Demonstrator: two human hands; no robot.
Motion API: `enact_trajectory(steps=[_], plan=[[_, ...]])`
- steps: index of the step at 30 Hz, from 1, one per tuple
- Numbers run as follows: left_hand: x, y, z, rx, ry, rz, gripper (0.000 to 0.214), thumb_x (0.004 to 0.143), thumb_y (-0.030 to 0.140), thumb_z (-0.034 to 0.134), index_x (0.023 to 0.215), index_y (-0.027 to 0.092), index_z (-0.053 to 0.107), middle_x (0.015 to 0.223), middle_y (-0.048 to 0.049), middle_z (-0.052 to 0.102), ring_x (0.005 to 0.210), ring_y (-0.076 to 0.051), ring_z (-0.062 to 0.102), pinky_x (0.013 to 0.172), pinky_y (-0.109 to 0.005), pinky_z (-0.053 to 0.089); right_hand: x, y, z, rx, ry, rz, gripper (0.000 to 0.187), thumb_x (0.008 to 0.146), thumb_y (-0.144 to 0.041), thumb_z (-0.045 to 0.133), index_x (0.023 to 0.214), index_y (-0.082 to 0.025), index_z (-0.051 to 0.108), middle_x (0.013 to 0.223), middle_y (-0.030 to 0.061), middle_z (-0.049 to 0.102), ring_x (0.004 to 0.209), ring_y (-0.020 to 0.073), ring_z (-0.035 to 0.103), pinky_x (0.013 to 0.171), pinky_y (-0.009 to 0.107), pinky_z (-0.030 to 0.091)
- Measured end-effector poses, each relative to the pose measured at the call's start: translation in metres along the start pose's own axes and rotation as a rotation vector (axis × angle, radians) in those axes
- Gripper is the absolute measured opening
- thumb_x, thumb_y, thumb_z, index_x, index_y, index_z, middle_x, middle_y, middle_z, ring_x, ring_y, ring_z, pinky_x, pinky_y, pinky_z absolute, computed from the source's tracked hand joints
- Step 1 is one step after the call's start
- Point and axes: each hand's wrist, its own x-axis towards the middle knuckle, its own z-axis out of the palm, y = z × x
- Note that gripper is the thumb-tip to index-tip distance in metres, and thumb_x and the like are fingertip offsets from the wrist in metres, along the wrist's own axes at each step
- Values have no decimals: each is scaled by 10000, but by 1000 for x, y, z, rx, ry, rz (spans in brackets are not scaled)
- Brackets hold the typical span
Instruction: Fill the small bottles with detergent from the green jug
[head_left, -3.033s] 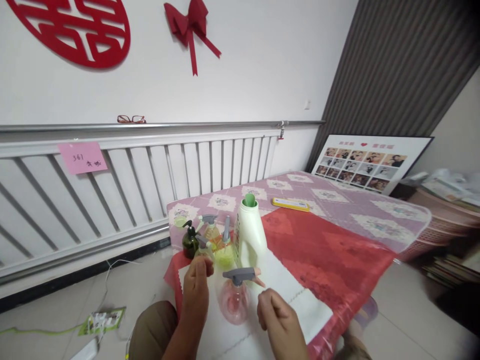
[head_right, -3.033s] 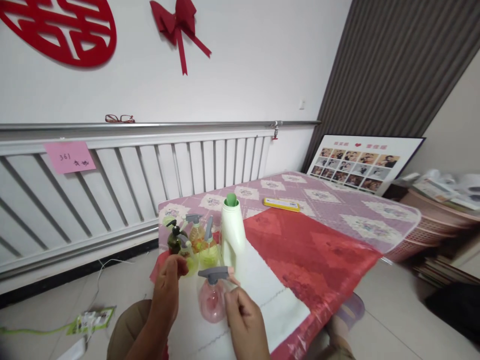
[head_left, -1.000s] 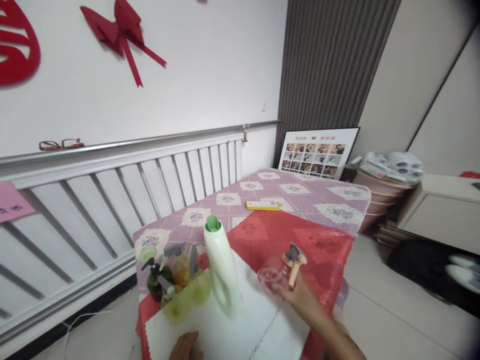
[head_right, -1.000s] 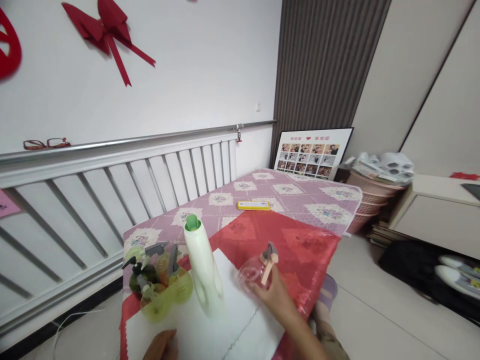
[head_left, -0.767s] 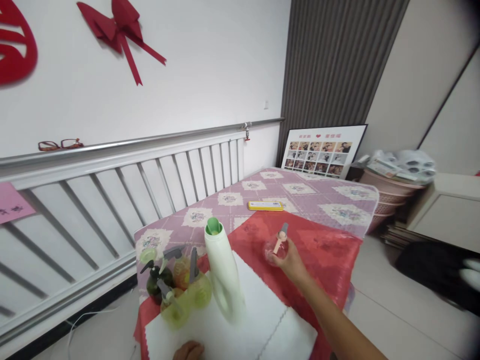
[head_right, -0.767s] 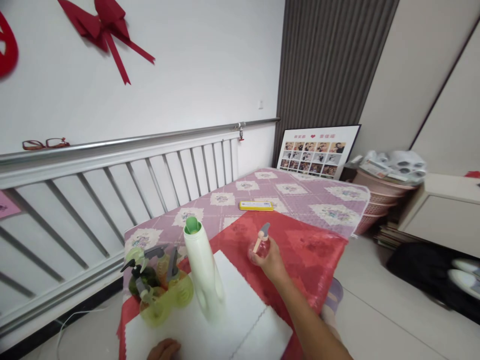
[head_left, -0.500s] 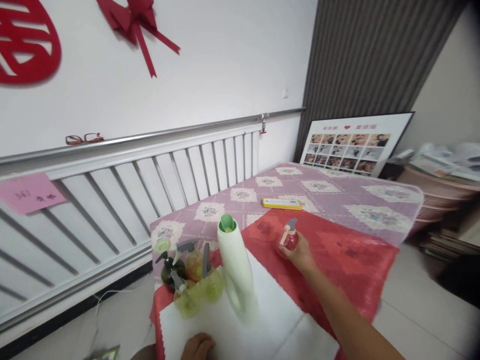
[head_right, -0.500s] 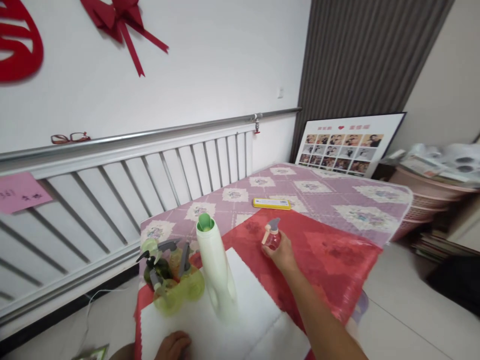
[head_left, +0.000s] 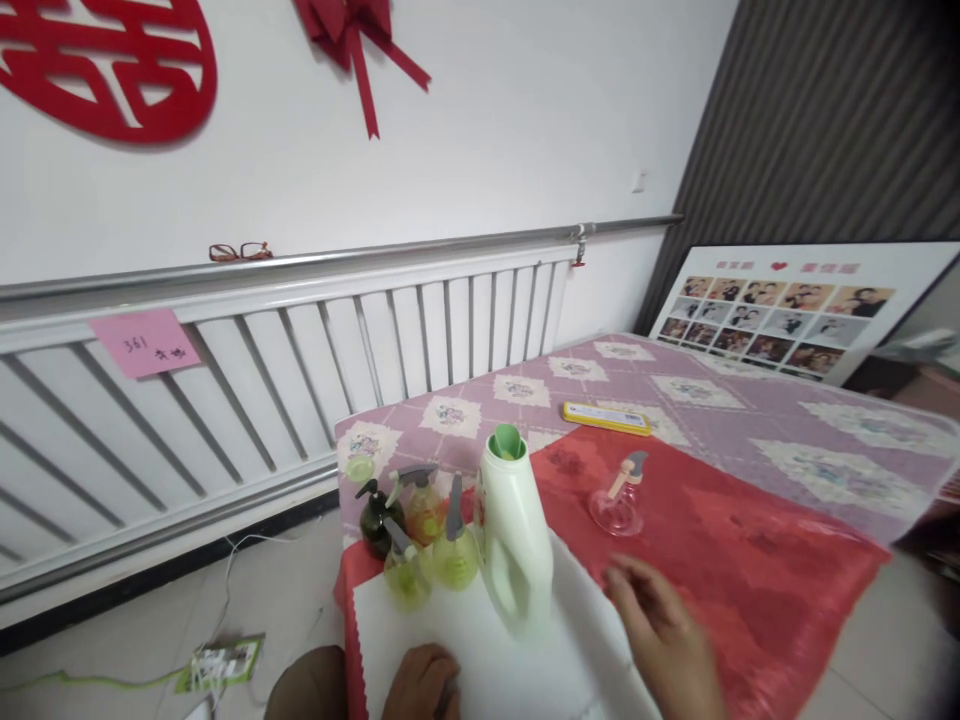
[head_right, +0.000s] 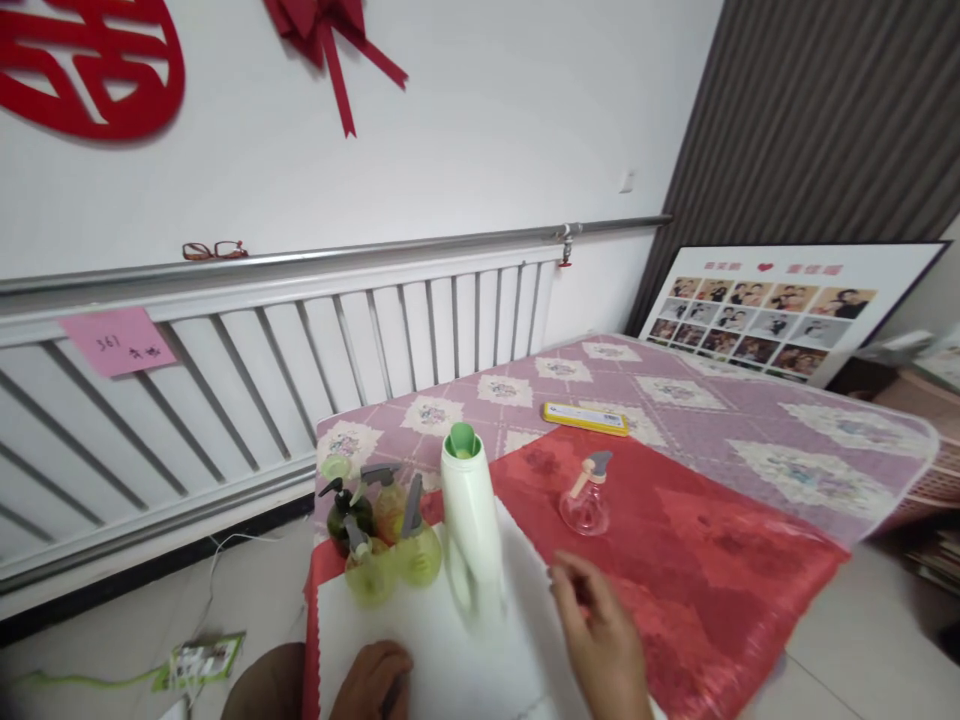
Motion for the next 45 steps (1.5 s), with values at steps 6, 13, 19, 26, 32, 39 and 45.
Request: enact_trajectory(steps=[6, 13, 19, 26, 32, 39, 45], plan=[[6, 4, -11, -15, -81, 28, 285, 710, 78, 535, 948, 199, 633, 920, -67, 685, 852, -197, 650, 776, -312, 554, -69, -78, 73, 72, -457, -138, 457, 854, -339, 508, 1291, -210, 478, 854, 46, 689, 634, 167, 629, 607, 275, 537], [6, 6, -13, -40, -119, -32, 282, 738, 97, 516, 978, 193, 630, 963, -77, 685, 900, -202, 649, 808, -327, 551, -49, -79, 137, 29, -367, -107, 662, 812, -272, 482, 1438, -193, 282, 1330, 142, 560, 576, 138, 600, 668, 351, 555], [8, 10, -15, -86, -127, -104, 290, 729, 100, 516, 971, 199, 643, 962, -71, 688, 896, -205, 648, 801, -329, 545, -28, -87, 153, -13, -296, -180, 510, 758, -296, 535, 1259, -199, 523, 1125, 94, 690, 795, 217, 670, 716, 354, 543], [8, 16, -22, -145, -110, -197, 318, 741, 116, 514, 1019, 203, 643, 1020, -77, 682, 956, -213, 641, 851, -348, 534, -27, -87, 151, -46, -360, -153, 408, 769, -300, 528, 1153, -175, 589, 976, 79, 731, 671, 198, 655, 686, 330, 526], [5, 19, -27, -283, -72, -354, 426, 726, 178, 571, 1152, 180, 558, 1136, -102, 625, 1012, -216, 620, 900, -360, 517, -55, -93, 116, -73, -385, -107, 379, 798, -385, 539, 1105, -175, 611, 614, -13, 625, 498, 171, 545, 509, 278, 462], [-6, 21, -21, -307, -62, -437, 898, 545, 167, 691, 1366, 99, 333, 1435, -206, 384, 1338, -353, 359, 1093, -498, 346, -104, -86, 79, -56, -457, -70, 338, 781, -381, 588, 1048, -181, 638, 600, -30, 592, 508, 151, 527, 516, 245, 462], [-6, 25, -19, -322, -176, -330, 930, 569, 319, 738, 1388, 152, 330, 1411, -182, 438, 1294, -371, 420, 1086, -530, 347, -125, -83, 77, 9, -536, -87, 358, 744, -230, 595, 1098, -209, 643, 831, 12, 709, 624, 156, 609, 615, 237, 508]])
